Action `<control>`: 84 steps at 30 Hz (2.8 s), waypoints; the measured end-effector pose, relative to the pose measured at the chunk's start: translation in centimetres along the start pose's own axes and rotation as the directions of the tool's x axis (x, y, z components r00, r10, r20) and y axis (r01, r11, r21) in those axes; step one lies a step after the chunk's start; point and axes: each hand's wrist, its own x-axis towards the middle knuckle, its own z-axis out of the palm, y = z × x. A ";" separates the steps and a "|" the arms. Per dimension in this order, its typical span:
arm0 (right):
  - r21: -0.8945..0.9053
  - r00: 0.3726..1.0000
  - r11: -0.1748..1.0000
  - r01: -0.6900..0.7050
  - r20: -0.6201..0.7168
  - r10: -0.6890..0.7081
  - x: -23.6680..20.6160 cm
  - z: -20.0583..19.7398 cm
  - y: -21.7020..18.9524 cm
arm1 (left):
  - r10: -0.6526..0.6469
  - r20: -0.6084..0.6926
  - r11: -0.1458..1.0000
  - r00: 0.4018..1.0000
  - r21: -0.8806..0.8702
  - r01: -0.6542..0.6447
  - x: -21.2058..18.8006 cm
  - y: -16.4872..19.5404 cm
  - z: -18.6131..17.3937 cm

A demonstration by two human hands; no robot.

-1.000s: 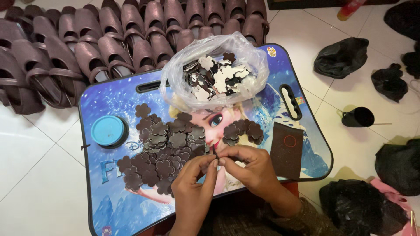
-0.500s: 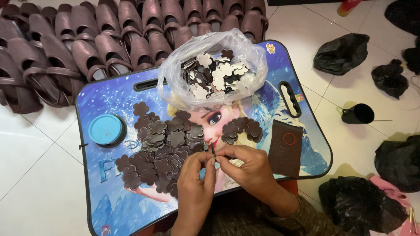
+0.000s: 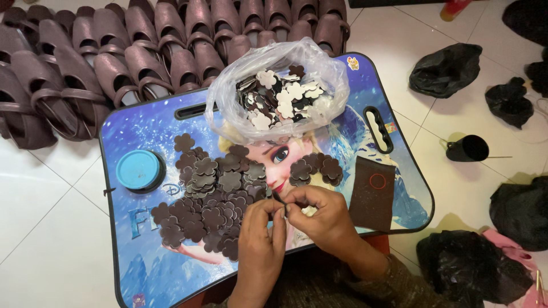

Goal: The person sits at a low table and repeatedly picks up small dark flower-shaped pieces, aligns them, and joins them together by hand. They place the joined pieces into a growing pile on the table.

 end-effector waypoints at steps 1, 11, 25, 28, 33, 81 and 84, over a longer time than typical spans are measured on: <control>0.059 0.999 0.997 -0.044 0.022 0.042 0.0 0.0 0.5 | -0.004 0.006 1.000 1.000 -0.010 0.004 -0.1 0.0 0.0; 0.447 0.952 0.843 -0.300 0.202 0.231 0.1 -0.6 3.2 | -0.408 0.224 0.690 0.885 -0.560 0.459 -0.6 -1.6 1.2; 0.198 0.993 0.980 -0.031 0.118 0.008 -0.4 -1.9 0.3 | -0.466 0.274 0.610 0.841 -0.589 0.530 -0.8 -3.3 1.4; 0.114 0.994 0.994 0.007 0.112 -0.020 -0.5 -2.6 0.3 | -0.449 0.349 0.513 0.822 -0.653 0.557 -1.0 -4.0 1.6; 0.082 0.996 0.996 -0.026 0.088 0.019 -0.9 -3.0 1.3 | -0.431 0.320 0.554 0.844 -0.644 0.527 -0.6 -3.8 2.2; -0.317 0.870 0.811 0.492 0.167 -0.463 3.1 2.0 -1.8 | 0.042 -0.162 0.911 0.986 0.411 0.029 1.9 -1.5 -5.1; -0.317 0.814 0.750 0.580 0.200 -0.545 4.6 4.7 -2.3 | -0.017 -0.216 0.903 0.976 0.416 0.108 1.7 -1.8 -5.2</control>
